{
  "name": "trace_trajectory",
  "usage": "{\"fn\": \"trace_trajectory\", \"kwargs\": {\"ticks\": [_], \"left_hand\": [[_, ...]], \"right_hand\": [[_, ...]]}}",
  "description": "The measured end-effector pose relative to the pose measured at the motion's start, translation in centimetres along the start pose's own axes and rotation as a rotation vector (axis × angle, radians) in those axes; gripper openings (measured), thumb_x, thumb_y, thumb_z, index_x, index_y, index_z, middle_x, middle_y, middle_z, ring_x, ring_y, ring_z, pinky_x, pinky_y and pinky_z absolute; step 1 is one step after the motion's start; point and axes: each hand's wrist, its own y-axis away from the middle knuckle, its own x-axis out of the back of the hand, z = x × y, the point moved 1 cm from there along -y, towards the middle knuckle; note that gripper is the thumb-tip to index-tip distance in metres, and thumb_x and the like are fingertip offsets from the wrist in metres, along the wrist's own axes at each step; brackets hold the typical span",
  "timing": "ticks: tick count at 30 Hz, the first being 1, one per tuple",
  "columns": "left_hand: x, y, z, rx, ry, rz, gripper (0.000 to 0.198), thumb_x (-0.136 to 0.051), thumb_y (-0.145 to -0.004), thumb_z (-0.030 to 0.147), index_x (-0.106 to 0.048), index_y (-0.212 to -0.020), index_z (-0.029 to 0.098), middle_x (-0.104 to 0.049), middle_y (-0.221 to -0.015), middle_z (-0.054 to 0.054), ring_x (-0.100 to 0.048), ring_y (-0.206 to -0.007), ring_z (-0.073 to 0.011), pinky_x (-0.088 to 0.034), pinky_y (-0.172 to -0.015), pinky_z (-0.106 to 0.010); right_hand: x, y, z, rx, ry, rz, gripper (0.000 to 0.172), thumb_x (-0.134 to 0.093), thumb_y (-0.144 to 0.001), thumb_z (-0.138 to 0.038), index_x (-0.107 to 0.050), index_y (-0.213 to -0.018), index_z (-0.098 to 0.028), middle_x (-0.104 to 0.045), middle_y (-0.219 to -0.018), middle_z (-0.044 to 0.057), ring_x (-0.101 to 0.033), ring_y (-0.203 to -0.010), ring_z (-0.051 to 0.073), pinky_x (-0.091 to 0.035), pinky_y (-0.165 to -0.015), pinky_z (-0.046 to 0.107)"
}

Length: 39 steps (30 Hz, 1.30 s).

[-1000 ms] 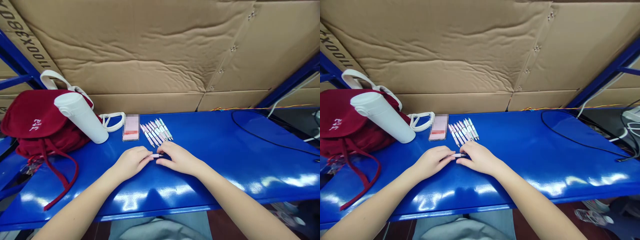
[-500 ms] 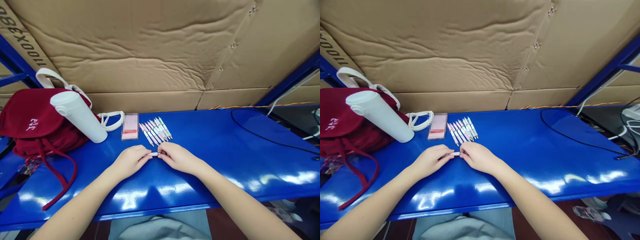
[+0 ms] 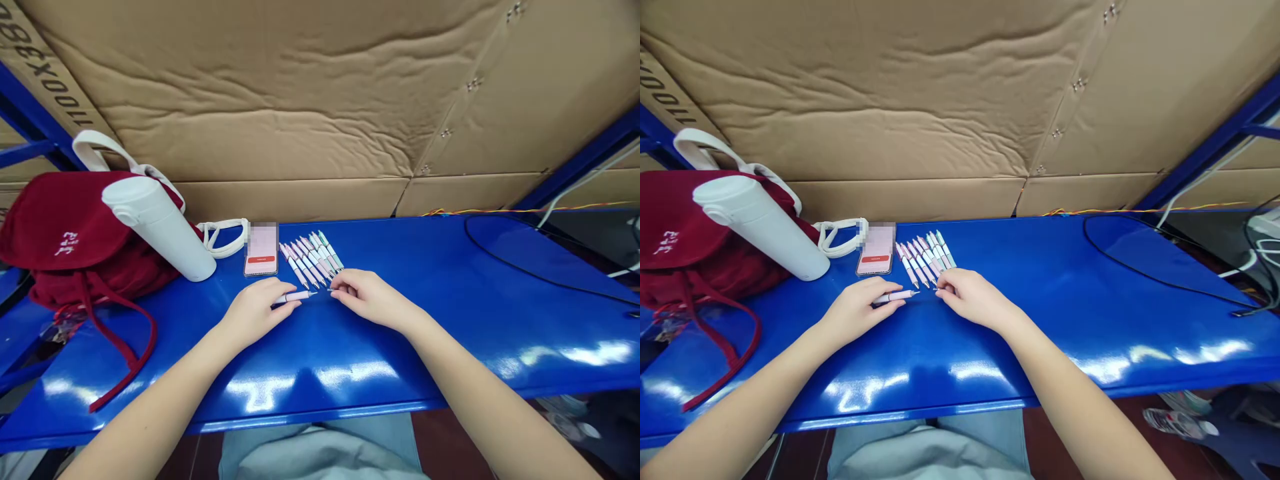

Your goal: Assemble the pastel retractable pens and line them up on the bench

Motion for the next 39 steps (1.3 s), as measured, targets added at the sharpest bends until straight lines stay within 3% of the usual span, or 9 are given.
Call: {"fn": "trace_trajectory", "kwargs": {"ticks": [5, 9, 16, 20, 25, 31, 39], "left_hand": [[-0.2, -0.2, 0.9, -0.035, 0.117, -0.054, 0.024, -0.049, -0.089, 0.034, -0.065, -0.099, 0.021, -0.065, -0.085, -0.003, -0.060, -0.075, -0.0140, -0.048, -0.069, -0.024], [-0.3, -0.1, 1.2, -0.055, 0.156, -0.077, 0.021, -0.045, -0.090, 0.027, -0.065, -0.091, 0.020, -0.063, -0.080, -0.001, -0.057, -0.071, -0.0122, -0.044, -0.065, -0.022], [-0.3, 0.0, 1.4, -0.050, 0.186, -0.111, 0.018, -0.045, -0.090, 0.025, -0.062, -0.089, 0.019, -0.061, -0.079, -0.001, -0.056, -0.070, -0.0119, -0.043, -0.064, -0.022], [-0.1, -0.1, 1.3, -0.031, 0.170, -0.067, 0.018, -0.044, -0.090, 0.025, -0.061, -0.091, 0.018, -0.062, -0.081, -0.002, -0.057, -0.072, -0.0126, -0.044, -0.066, -0.023], [-0.3, -0.1, 1.0, -0.021, 0.172, -0.026, 0.017, -0.046, -0.089, 0.025, -0.061, -0.094, 0.019, -0.063, -0.086, -0.002, -0.058, -0.076, -0.0127, -0.045, -0.069, -0.022], [-0.6, -0.1, 1.1, 0.011, 0.218, -0.052, 0.019, -0.045, -0.090, 0.028, -0.062, -0.094, 0.019, -0.064, -0.085, -0.002, -0.059, -0.074, -0.0134, -0.045, -0.069, -0.023], [0.3, -0.5, 0.5, 0.084, 0.094, -0.143, 0.032, -0.042, -0.091, 0.044, -0.064, -0.095, 0.021, -0.066, -0.092, -0.002, -0.060, -0.081, -0.0168, -0.046, -0.072, -0.026]], "right_hand": [[-2.5, -0.4, -1.5, 0.085, -0.125, -0.006, 0.008, -0.054, -0.085, -0.024, -0.060, -0.086, -0.018, -0.062, -0.077, 0.002, -0.056, -0.070, 0.013, -0.042, -0.065, 0.024], [-3.3, -0.5, -2.1, 0.085, -0.145, 0.007, 0.006, -0.056, -0.084, -0.022, -0.059, -0.083, -0.018, -0.061, -0.075, 0.001, -0.056, -0.068, 0.013, -0.041, -0.063, 0.024], [-3.2, -0.5, -2.0, 0.069, -0.178, 0.010, 0.005, -0.055, -0.083, -0.021, -0.058, -0.081, -0.018, -0.058, -0.072, 0.000, -0.053, -0.063, 0.011, -0.040, -0.059, 0.022], [-2.6, -0.4, -1.7, 0.055, -0.173, 0.023, 0.006, -0.052, -0.075, -0.012, -0.054, -0.074, -0.018, -0.053, -0.068, -0.002, -0.049, -0.060, 0.010, -0.039, -0.058, 0.021], [-2.8, -0.3, -1.4, -0.028, -0.255, 0.059, 0.016, -0.049, -0.075, -0.013, -0.052, -0.089, -0.019, -0.049, -0.063, -0.005, -0.043, -0.051, 0.008, -0.036, -0.052, 0.020], [-3.9, -0.5, -2.0, 0.027, -0.296, 0.079, 0.006, -0.051, -0.078, -0.017, -0.056, -0.082, -0.018, -0.054, -0.065, -0.003, -0.047, -0.055, 0.009, -0.037, -0.052, 0.020], [-1.5, -0.3, 0.1, 0.020, -0.106, 0.198, 0.007, -0.052, -0.079, -0.016, -0.058, -0.080, -0.019, -0.057, -0.067, -0.001, -0.050, -0.057, 0.010, -0.037, -0.054, 0.021]]}}
